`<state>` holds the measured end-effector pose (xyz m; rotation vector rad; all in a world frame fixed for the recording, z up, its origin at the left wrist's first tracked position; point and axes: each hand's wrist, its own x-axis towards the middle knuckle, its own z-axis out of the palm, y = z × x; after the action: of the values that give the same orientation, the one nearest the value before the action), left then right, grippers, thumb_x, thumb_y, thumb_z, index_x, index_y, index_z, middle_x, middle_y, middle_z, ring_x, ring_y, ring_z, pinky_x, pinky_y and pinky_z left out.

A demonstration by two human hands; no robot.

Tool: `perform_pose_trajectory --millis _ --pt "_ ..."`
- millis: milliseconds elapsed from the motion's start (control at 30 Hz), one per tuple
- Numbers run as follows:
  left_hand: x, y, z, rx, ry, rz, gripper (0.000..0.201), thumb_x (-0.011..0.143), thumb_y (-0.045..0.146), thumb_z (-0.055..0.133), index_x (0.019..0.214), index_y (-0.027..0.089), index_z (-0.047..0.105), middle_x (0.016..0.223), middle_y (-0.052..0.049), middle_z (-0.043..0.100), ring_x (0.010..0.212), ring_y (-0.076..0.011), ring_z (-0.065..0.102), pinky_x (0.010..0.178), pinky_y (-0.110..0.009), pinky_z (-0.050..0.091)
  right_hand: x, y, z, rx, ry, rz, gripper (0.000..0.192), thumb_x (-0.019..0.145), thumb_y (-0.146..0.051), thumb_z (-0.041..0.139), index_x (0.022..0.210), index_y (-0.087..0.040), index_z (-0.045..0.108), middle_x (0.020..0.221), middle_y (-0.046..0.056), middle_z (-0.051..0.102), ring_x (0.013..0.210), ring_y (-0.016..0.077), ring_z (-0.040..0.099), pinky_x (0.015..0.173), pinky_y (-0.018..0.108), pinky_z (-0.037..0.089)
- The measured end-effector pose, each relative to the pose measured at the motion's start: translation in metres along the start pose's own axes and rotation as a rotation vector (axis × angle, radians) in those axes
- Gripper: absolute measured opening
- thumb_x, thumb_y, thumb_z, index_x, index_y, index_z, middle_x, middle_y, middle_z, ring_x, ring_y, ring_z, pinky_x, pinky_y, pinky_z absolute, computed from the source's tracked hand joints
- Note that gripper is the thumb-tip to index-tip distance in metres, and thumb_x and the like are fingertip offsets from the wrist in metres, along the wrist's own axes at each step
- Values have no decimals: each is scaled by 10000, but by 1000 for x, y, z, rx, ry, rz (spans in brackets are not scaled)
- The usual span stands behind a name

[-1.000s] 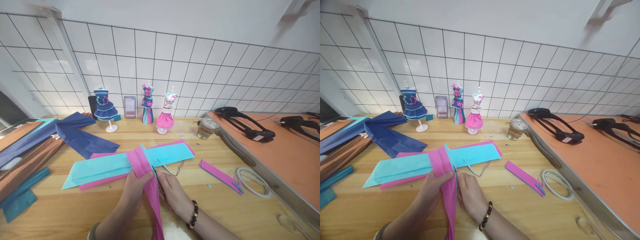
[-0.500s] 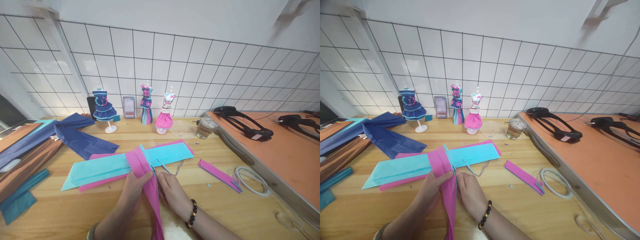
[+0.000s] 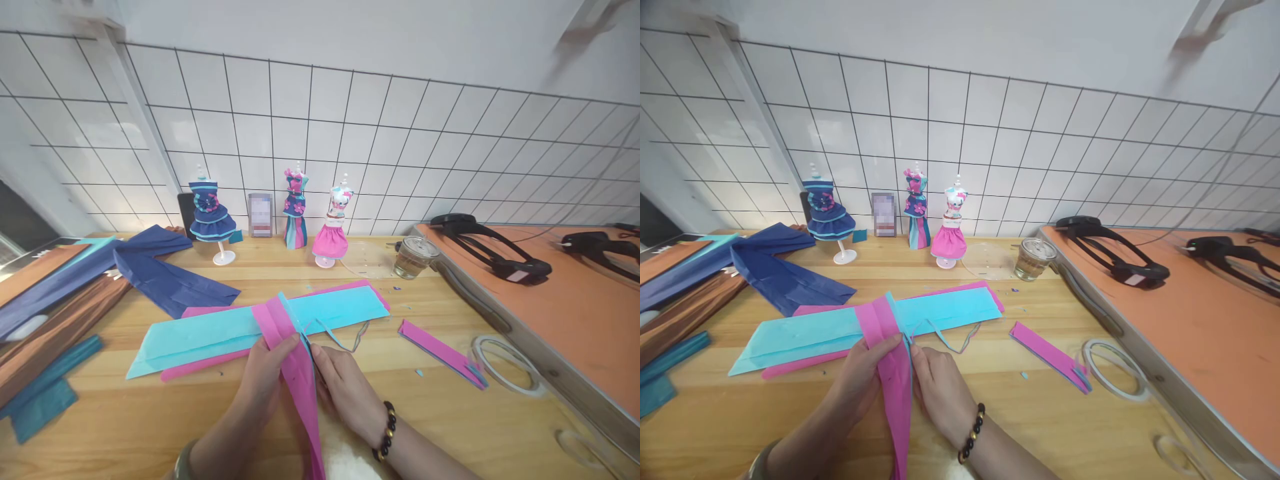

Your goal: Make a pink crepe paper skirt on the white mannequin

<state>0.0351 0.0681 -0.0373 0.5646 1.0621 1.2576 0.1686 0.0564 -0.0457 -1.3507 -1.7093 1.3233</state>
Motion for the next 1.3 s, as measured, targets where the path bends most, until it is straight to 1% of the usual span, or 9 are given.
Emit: perform_pose_trajectory --millis 133,267,367,600,767,1000,1067,1167,1300 --pt "-2 -1 2 70 -12 39 225 612 294 746 741 128 666 691 -30 681 667 -171 606 656 -277 470 1 0 0 21 11 -15 504 944 -540 224 622 -197 405 451 -52 380 430 98 352 458 236 236" --pt "-5 -2 5 146 -15 66 218 623 292 732 772 145 669 731 -29 696 711 -192 620 666 -281 477 2 1 -1 13 69 -72 479 943 -525 253 634 -192 404 548 -35 402 528 110 375 510 226 281" --pt "-8 0 9 190 14 72 222 613 289 729 763 138 666 715 -37 694 708 -205 626 659 -286 479 2 0 -2 -6 77 -98 475 945 -514 255 643 -188 423 601 -20 420 584 121 384 545 228 304" --pt "-12 6 15 169 23 67 243 581 285 728 774 144 686 690 -37 702 718 -231 646 664 -305 495 3 2 -2 -7 77 -109 477 948 -504 251 664 -180 457 646 -4 482 624 132 417 596 238 326" --pt "-12 6 13 182 27 68 236 588 280 720 770 135 683 698 -49 702 707 -233 642 663 -317 497 3 1 -2 -3 69 -85 474 946 -509 254 647 -186 431 601 -18 434 588 125 400 562 231 311" --pt "-10 3 11 173 26 70 240 582 290 736 763 141 683 723 -49 707 717 -229 642 666 -310 496 4 2 -2 -15 72 -83 486 938 -529 256 644 -188 438 588 -23 421 570 123 384 539 230 304" --pt "-9 1 9 166 4 70 235 601 300 732 769 142 684 730 -49 707 721 -225 641 672 -306 496 4 2 -2 -20 74 -88 492 937 -533 253 636 -189 431 588 -19 428 577 126 394 547 234 307" --pt "-6 -1 5 126 -39 73 223 654 330 711 775 146 681 736 -48 704 710 -210 637 677 -297 493 4 1 -2 -17 65 -71 496 936 -542 246 626 -194 415 552 -25 403 550 124 383 524 237 291" --pt "-1 -1 0 60 -23 64 227 651 317 725 774 132 676 706 -44 690 663 -181 619 653 -279 488 3 0 -1 19 33 -35 491 935 -549 249 638 -194 414 513 -43 368 478 104 343 474 235 251"
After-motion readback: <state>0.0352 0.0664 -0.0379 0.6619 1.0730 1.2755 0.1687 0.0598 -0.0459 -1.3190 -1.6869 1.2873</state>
